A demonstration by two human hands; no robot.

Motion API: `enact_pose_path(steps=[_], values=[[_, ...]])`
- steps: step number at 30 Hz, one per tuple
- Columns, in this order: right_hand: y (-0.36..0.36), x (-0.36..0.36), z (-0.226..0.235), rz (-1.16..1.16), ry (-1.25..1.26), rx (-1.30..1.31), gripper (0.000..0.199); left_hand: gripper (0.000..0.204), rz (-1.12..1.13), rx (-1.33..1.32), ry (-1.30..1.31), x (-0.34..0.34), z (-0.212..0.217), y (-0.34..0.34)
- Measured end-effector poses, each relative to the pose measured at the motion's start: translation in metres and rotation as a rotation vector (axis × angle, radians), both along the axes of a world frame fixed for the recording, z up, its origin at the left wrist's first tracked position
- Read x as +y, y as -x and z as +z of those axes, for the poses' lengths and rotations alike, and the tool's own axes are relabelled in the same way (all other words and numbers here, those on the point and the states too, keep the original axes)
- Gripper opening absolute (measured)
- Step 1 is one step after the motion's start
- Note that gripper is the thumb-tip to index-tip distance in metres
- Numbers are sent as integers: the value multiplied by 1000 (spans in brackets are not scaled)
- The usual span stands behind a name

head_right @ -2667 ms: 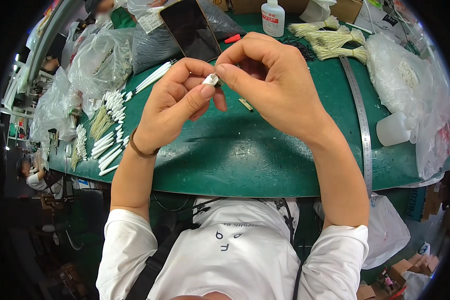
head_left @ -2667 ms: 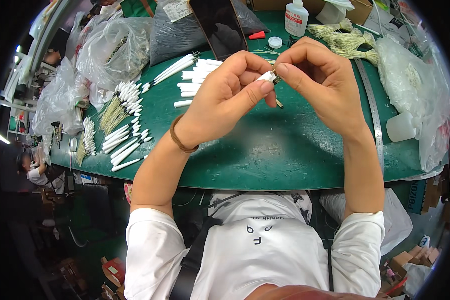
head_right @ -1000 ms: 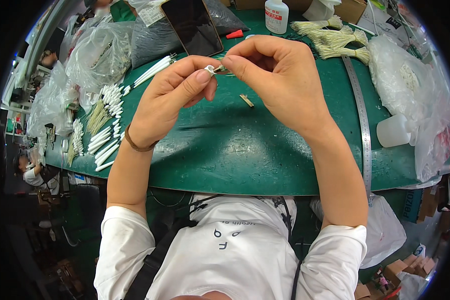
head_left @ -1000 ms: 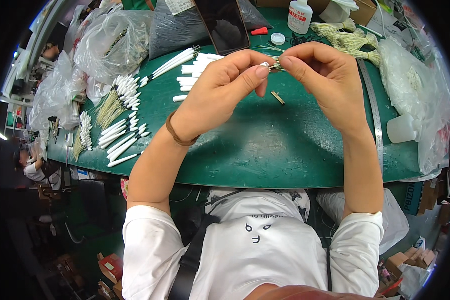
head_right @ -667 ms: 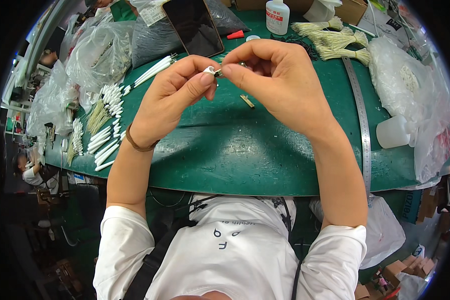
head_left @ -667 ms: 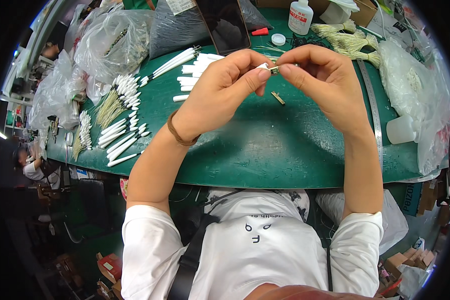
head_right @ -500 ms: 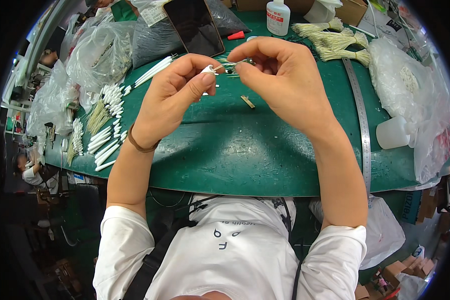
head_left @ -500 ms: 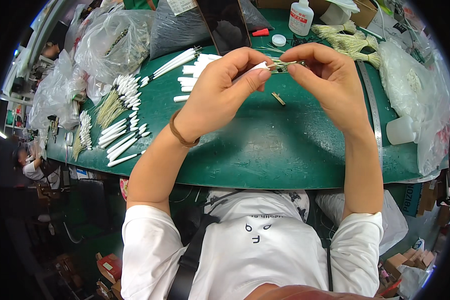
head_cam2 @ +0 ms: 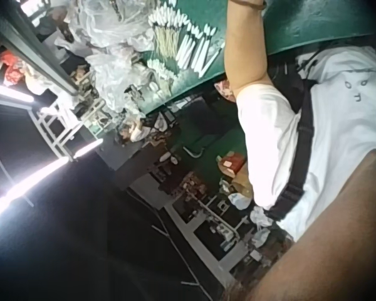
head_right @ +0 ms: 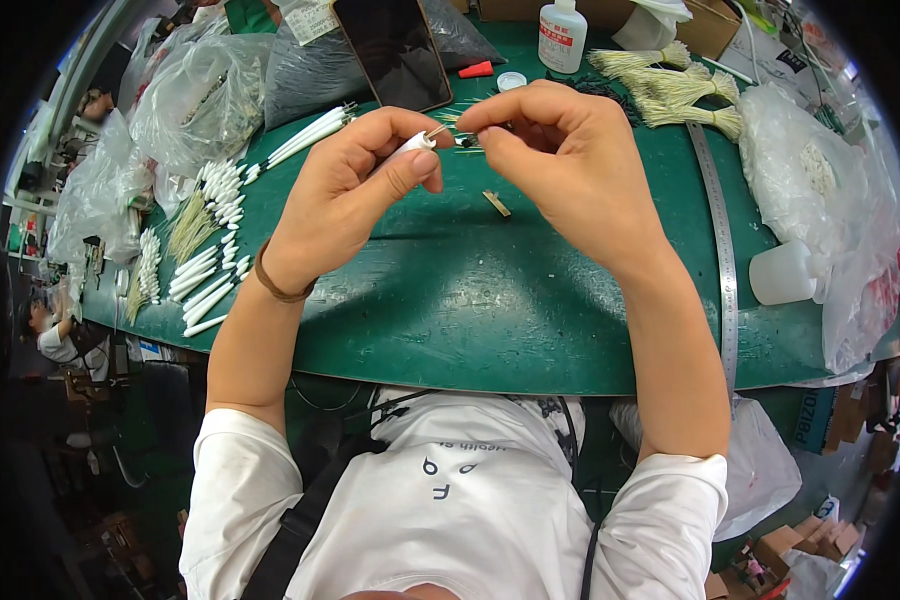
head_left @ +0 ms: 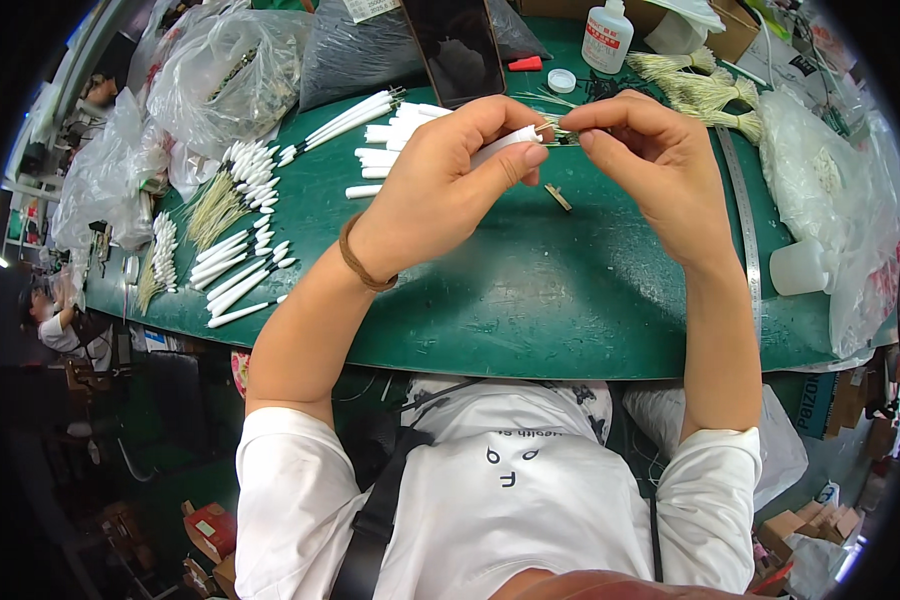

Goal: Assembling electronic components by inserting small PCBs into white plastic housings.

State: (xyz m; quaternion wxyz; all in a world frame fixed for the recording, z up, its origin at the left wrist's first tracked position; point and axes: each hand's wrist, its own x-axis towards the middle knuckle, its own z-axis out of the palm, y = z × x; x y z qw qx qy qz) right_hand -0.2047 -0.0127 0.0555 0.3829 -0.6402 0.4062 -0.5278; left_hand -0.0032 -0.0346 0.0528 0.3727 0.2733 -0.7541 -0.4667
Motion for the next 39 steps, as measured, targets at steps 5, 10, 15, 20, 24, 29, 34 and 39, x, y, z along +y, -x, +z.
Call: enact_pose_path(steps=[5,10,15,20,24,29,34,39], values=[[-3,1,1,-85,165,198,14,20,-2,-41,-28,2,3,-2],[-6,5,4,-86,238,245,18,21,9,-60,-25,3,2,-2],[-6,6,7,-79,302,304,20,22,7,-57,-33,3,1,-1],[-7,7,5,-143,334,359,20,22,7,-59,-73,3,1,-2],[-3,4,1,-134,157,206,12,20,26,-15,8,3,-3,1],[-3,0,1,-30,-111,-22,16,18,130,-170,169,6,-2,0],[-6,3,6,45,-255,-40,20,19,163,-163,368,5,-9,4],[-6,-1,-7,37,-121,-18,18,18,122,-207,321,5,-7,3]])
